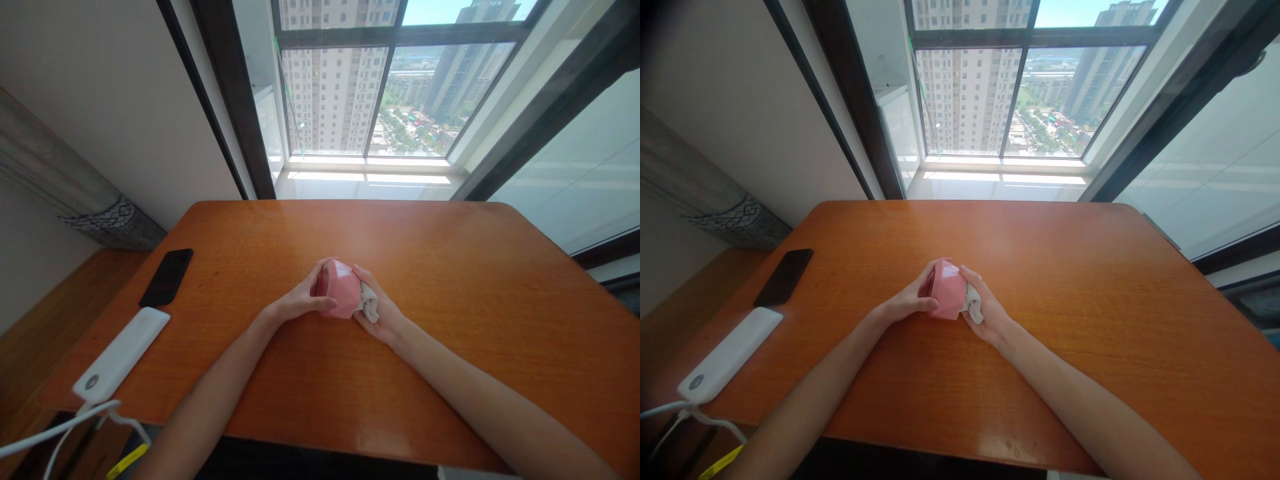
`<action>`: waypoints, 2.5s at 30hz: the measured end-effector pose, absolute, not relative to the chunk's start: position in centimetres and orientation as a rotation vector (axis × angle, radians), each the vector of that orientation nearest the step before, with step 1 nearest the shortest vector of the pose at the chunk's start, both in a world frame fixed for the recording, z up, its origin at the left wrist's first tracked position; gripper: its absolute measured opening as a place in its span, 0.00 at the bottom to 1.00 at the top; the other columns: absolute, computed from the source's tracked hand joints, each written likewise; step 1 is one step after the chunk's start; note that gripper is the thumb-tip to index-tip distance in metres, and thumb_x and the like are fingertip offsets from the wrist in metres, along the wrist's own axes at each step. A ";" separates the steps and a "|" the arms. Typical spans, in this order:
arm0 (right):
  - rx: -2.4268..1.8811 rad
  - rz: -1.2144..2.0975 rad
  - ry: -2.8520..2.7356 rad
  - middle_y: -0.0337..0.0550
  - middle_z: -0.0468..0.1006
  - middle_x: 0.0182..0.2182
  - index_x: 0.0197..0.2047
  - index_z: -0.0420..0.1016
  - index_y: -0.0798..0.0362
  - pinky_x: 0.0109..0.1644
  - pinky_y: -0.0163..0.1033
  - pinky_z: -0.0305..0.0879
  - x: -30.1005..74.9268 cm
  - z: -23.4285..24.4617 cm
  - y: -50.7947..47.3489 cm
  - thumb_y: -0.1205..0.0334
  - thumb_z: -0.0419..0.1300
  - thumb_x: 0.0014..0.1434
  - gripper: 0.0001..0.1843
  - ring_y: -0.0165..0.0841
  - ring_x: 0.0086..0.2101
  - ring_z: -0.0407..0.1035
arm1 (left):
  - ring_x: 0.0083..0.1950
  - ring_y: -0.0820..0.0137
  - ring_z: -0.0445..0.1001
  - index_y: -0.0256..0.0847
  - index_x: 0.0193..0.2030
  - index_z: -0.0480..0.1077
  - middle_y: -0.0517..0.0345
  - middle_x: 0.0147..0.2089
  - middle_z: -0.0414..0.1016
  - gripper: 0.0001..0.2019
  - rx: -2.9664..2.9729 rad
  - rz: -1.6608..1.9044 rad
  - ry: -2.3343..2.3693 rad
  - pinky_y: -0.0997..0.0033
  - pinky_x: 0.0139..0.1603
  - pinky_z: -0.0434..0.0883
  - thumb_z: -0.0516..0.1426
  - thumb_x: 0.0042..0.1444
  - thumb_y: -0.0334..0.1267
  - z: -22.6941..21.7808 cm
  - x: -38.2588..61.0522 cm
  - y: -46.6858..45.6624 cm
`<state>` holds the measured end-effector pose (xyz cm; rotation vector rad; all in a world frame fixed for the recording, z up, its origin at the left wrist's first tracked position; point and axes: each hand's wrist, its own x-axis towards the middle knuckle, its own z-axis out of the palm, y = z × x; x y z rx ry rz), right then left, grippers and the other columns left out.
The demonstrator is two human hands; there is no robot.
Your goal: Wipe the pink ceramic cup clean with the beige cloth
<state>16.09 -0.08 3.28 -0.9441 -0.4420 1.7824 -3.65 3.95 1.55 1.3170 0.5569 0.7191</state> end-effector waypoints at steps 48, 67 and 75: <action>-1.099 1.327 -0.948 0.35 0.74 0.21 0.30 0.76 0.50 0.22 0.33 0.62 15.9 3.3 -1.0 0.31 0.71 0.59 0.29 0.28 0.21 0.63 | 0.72 0.48 0.72 0.52 0.80 0.52 0.43 0.74 0.69 0.52 1.190 0.751 0.473 0.55 0.67 0.72 0.73 0.55 0.53 0.7 -3.7 3.8; -1.052 0.661 -1.635 0.34 0.72 0.18 0.22 0.74 0.50 0.23 0.35 0.58 16.5 4.5 -1.9 0.49 0.77 0.54 0.22 0.28 0.20 0.63 | 0.79 0.42 0.66 0.40 0.74 0.70 0.35 0.74 0.73 0.50 1.066 0.648 0.307 0.44 0.81 0.60 0.56 0.59 0.78 0.2 -3.5 3.6; -0.904 1.834 -0.355 0.34 0.81 0.23 0.32 0.79 0.51 0.23 0.29 0.71 15.8 5.2 0.0 0.47 0.80 0.50 0.21 0.26 0.20 0.69 | 0.82 0.39 0.57 0.56 0.84 0.46 0.42 0.81 0.58 0.64 1.290 0.784 0.454 0.40 0.81 0.55 0.75 0.47 0.63 0.7 -3.7 4.0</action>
